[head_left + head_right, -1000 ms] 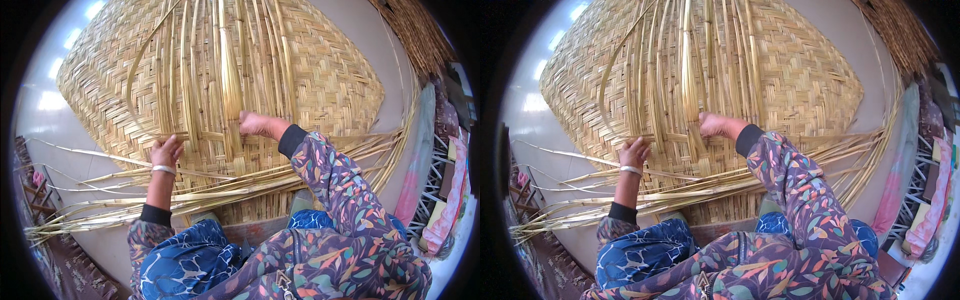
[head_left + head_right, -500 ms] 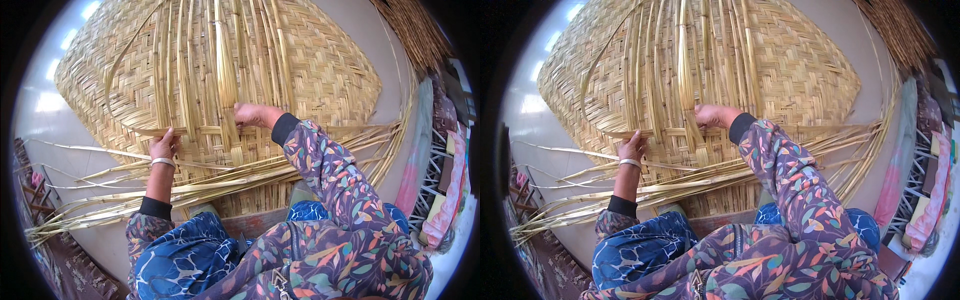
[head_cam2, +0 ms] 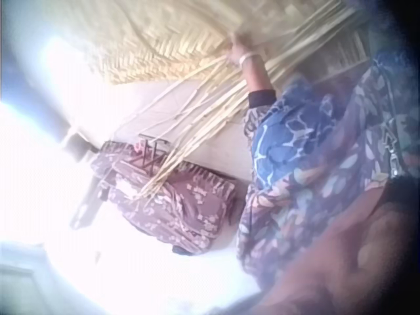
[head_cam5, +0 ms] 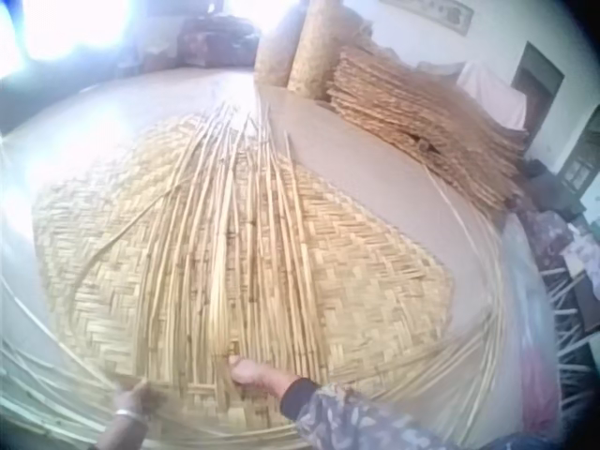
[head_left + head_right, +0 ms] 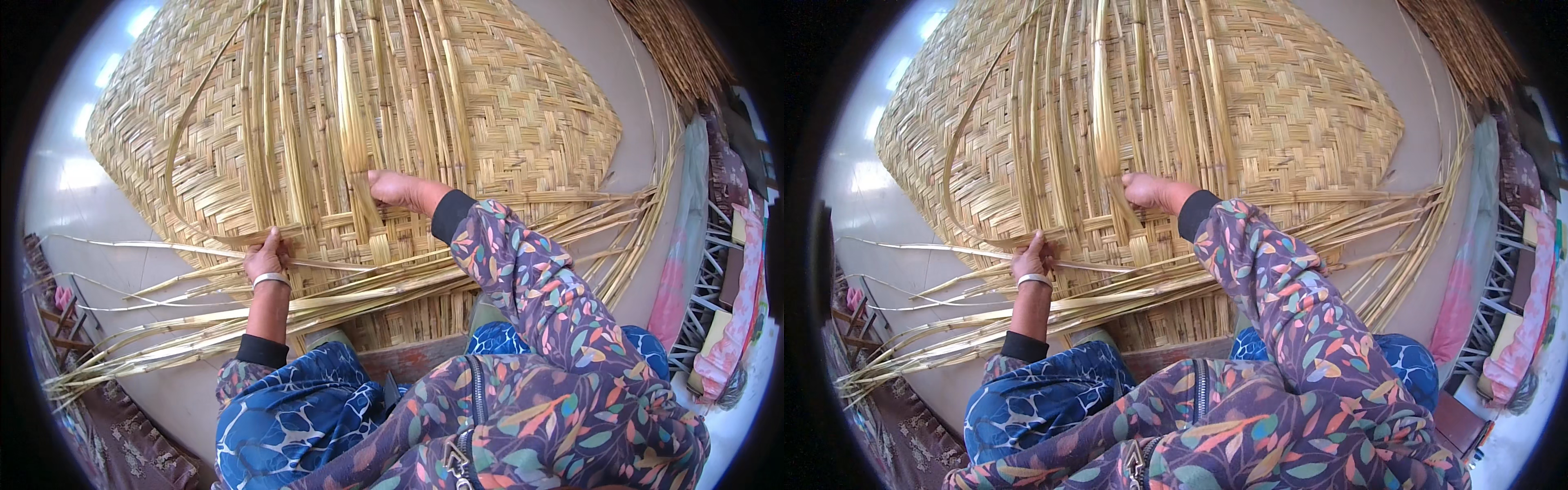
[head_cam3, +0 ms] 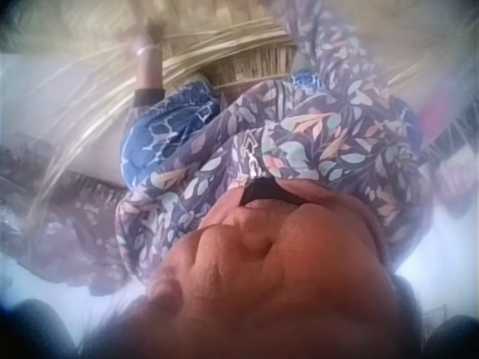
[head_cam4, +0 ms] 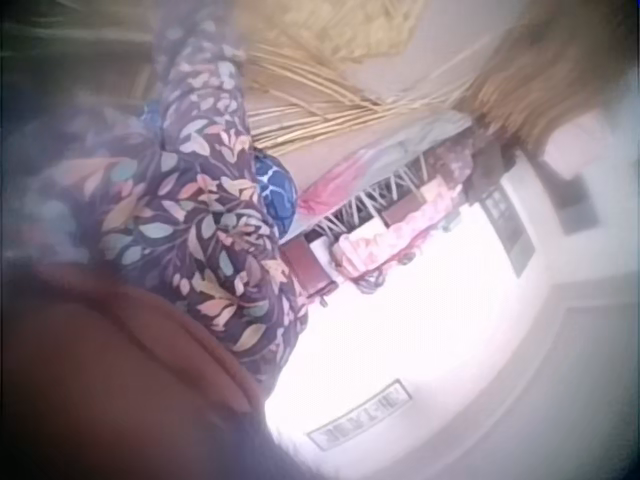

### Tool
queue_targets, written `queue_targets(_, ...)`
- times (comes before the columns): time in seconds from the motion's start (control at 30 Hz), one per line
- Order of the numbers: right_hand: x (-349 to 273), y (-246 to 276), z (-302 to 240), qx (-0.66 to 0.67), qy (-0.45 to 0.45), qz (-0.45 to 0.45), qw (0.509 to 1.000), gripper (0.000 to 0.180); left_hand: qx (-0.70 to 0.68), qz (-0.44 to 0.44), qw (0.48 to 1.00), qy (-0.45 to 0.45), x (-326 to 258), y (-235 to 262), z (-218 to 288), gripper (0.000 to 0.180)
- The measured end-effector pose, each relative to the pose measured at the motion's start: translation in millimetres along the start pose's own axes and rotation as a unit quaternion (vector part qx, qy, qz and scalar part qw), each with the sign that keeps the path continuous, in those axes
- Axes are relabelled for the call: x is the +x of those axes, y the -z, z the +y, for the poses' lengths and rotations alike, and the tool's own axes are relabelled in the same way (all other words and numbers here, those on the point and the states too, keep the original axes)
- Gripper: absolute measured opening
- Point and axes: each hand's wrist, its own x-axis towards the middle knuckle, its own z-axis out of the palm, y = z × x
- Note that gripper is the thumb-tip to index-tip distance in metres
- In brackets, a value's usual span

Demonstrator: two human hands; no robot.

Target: The person sits on the floor and weaves a large mat using thin bamboo strips. They interlace the strips by hand, adjusting and tightening the weave as they work.

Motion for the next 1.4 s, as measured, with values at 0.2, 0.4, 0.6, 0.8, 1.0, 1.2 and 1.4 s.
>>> queue_targets(0.2,-23.8,-0.4,16.5,-0.099,0.157,0.336,0.923,0.018,0.002,0.003,0.997,-0.082,-5.1,-3.4,3.0,0.016)
queue_targets(0.4,-62.1,-43.8,-6.4,-0.548,0.321,0.121,0.763,0.025,-0.105,-0.068,0.992,0.035,10.6,12.9,8.1,0.013)
queue_targets(0.6,-42.0,-77.4,11.2,-0.583,0.352,0.114,0.724,0.028,-0.283,-0.206,0.935,0.047,20.1,78.0,59.7,0.018)
queue_targets(0.8,-34.5,-68.3,-7.6,-0.617,0.271,0.051,0.737,0.027,-0.263,-0.238,0.934,-0.041,77.3,159.6,126.5,0.017)
queue_targets(1.0,-22.7,-102.4,-36.1,-0.575,0.291,0.071,0.761,0.022,-0.121,0.030,0.991,-0.039,145.5,315.2,154.3,0.019)
queue_targets(1.2,3.1,-140.0,-47.3,-0.511,0.291,0.055,0.807,0.033,-0.114,0.305,0.942,-0.084,193.2,421.9,150.1,0.026)
queue_targets(1.4,24.7,-152.3,-45.1,-0.485,0.196,0.121,0.844,0.014,-0.128,0.355,0.892,-0.248,215.1,388.4,227.3,0.027)
